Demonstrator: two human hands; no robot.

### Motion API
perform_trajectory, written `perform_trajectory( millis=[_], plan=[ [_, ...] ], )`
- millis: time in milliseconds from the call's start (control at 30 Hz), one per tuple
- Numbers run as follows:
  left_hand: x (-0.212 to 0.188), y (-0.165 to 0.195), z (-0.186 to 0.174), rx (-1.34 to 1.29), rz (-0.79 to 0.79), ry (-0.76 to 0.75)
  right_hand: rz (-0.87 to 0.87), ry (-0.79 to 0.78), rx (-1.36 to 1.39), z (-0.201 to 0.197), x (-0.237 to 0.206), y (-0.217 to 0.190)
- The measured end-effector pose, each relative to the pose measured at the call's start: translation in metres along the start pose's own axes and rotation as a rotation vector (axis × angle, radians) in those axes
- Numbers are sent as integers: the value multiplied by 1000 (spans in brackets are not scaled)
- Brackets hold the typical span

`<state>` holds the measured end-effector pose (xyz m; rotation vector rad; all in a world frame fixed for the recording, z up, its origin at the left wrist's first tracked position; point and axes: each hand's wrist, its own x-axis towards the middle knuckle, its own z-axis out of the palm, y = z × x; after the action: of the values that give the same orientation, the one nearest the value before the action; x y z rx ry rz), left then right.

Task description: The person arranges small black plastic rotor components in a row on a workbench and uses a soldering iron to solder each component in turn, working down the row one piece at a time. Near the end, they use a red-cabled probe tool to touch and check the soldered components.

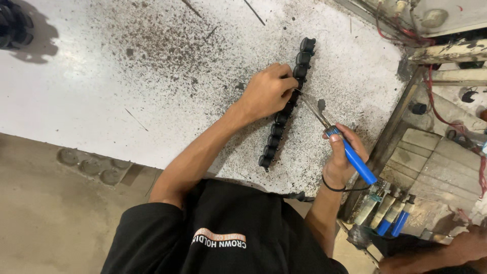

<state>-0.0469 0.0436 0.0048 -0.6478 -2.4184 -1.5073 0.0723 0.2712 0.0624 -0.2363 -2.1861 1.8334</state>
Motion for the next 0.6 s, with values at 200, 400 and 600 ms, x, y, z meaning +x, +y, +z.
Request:
perform_trajectory(
  millis=[200, 400, 600],
  plan=[
    [0, -1, 11, 15, 44, -58, -1, -22, -150, 8, 4, -21],
    [-1, 6, 17, 21, 39, -126, -61, -159, -464, 6, 5, -51],
    [-4, 22, 5, -39, -28, -42, 11, -102, -402, -5, 2, -52]
  ],
)
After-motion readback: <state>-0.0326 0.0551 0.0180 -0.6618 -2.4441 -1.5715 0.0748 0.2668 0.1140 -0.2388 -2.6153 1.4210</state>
